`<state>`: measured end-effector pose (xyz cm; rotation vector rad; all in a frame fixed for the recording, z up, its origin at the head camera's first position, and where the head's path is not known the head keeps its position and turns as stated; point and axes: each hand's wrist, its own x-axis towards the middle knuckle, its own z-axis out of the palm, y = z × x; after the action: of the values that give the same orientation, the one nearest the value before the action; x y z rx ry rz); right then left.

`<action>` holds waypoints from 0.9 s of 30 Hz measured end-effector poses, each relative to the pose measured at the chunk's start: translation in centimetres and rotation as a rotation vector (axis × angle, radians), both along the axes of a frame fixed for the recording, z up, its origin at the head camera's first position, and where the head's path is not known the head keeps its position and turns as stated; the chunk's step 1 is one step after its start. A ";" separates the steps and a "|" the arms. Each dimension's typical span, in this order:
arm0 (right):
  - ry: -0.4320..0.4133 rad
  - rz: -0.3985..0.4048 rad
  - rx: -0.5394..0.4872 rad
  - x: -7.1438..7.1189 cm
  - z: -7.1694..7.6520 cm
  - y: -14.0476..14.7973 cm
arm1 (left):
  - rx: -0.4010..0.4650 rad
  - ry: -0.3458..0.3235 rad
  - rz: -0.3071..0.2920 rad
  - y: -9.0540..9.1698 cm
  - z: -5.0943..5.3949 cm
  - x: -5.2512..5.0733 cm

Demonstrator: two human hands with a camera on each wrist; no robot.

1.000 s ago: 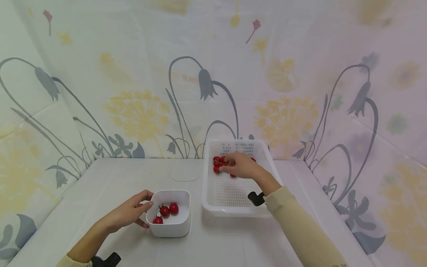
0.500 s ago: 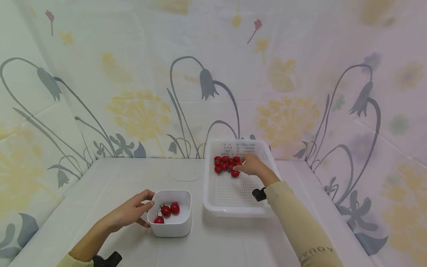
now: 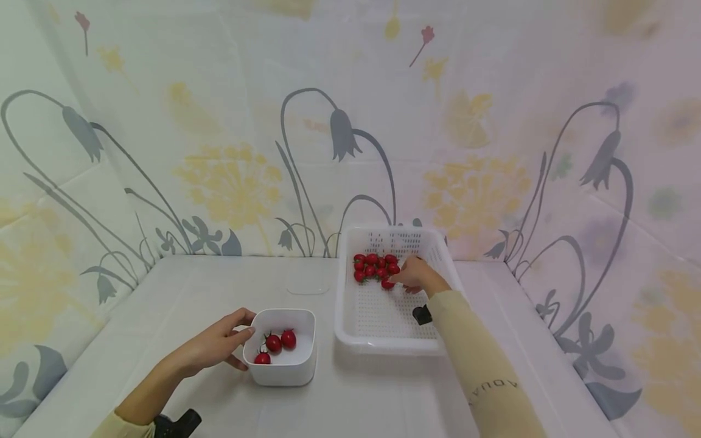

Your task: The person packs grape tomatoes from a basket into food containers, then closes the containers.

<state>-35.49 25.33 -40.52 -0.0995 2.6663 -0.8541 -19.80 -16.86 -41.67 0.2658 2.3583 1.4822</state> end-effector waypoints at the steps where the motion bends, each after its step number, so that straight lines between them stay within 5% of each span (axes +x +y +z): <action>1: -0.011 -0.011 -0.004 -0.2 -0.1 0.0 | 0.001 0.001 -0.001 0.0 0.0 0.0; 15: -0.048 -0.114 -0.001 -1.7 -1.4 -1.3 | 0.010 0.000 -0.019 0.0 0.3 0.0; 27: -0.017 0.030 -0.025 -1.1 -1.3 -2.4 | 0.012 -0.008 -0.014 0.0 0.2 -0.1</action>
<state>-36.59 22.90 -41.81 -0.1375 2.6326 -0.8747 -19.86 -16.90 -41.51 0.2781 2.3370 1.4890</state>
